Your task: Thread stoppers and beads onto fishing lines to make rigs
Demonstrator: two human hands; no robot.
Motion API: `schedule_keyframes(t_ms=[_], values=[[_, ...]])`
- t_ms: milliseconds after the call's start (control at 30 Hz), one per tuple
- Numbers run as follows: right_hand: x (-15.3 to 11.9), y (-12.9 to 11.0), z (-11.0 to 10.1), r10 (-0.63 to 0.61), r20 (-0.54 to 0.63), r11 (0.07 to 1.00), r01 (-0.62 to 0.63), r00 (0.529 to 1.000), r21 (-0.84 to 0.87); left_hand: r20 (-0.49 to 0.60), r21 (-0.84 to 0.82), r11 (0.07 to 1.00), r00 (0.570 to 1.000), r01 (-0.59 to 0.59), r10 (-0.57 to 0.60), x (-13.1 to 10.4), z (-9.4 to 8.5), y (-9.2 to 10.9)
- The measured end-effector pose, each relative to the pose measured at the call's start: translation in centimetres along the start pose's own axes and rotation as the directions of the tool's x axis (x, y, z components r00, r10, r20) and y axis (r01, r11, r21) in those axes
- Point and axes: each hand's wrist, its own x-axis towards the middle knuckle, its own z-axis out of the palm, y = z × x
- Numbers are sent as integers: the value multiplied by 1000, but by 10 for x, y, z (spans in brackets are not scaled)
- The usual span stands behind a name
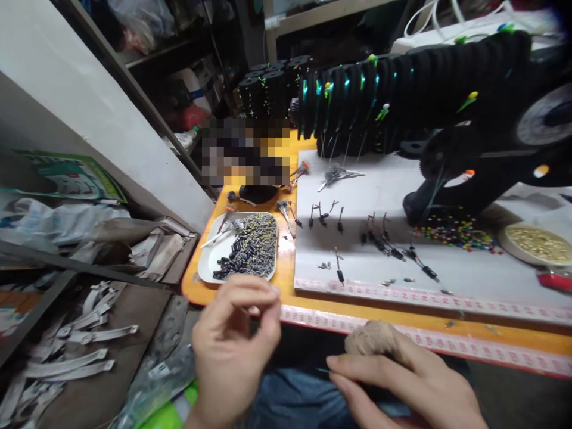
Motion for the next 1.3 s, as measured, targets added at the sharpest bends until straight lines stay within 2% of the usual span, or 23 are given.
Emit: schedule_keyframes(t_ms=[33, 67, 133, 167, 200, 267, 367, 567, 933, 1033, 1100, 1133, 1200, 1267, 1300], values=[[0, -1, -1, 11, -32, 1000, -10, 999, 24, 45, -204, 973, 993, 112, -105, -11, 9, 2], [0, -2, -2, 21, -58, 998, -18, 998, 53, 111, -403, 881, 968, 249, -224, -21, 18, 3], [0, -5, -5, 53, -66, 992, -45, 996, 117, 276, -651, 573, 859, 497, -432, -38, 34, 5], [1, -6, -6, 70, -61, 988, -61, 996, 144, 342, -711, 422, 802, 562, -491, -44, 41, 5], [1, -7, -8, 85, -52, 984, -75, 995, 163, 396, -745, 295, 752, 598, -526, -48, 46, 6], [3, -10, -10, 115, -33, 979, -107, 993, 175, 460, -774, 139, 701, 617, -546, -53, 52, 8], [4, -12, -13, 152, -25, 970, -145, 988, 196, 495, -778, 79, 686, 623, -533, -55, 53, 11], [2, -13, -13, 154, -18, 967, -147, 988, 206, 500, -776, 108, 710, 622, -495, -55, 51, 16], [-1, -14, -12, 162, -13, 964, -156, 987, 214, 507, -766, 102, 695, 634, -511, -55, 52, 19], [1, -14, -13, 158, -1, 967, -155, 987, 201, 491, -758, 130, 691, 639, -530, -56, 54, 19], [3, -14, -16, 161, 28, 970, -163, 987, 179, 430, -753, 220, 716, 620, -549, -60, 55, 19], [3, -14, -19, 164, 51, 971, -171, 985, 165, 376, -745, 295, 742, 598, -556, -62, 55, 18], [4, -13, -24, 167, 87, 974, -178, 982, 140, 237, -686, 502, 815, 526, -529, -66, 53, 15], [5, -13, -28, 170, 117, 975, -185, 978, 126, 122, -537, 740, 905, 405, -407, -66, 48, 12], [6, -12, -29, 177, 135, 973, -194, 975, 126, 102, -439, 842, 949, 312, -299, -63, 45, 10]])
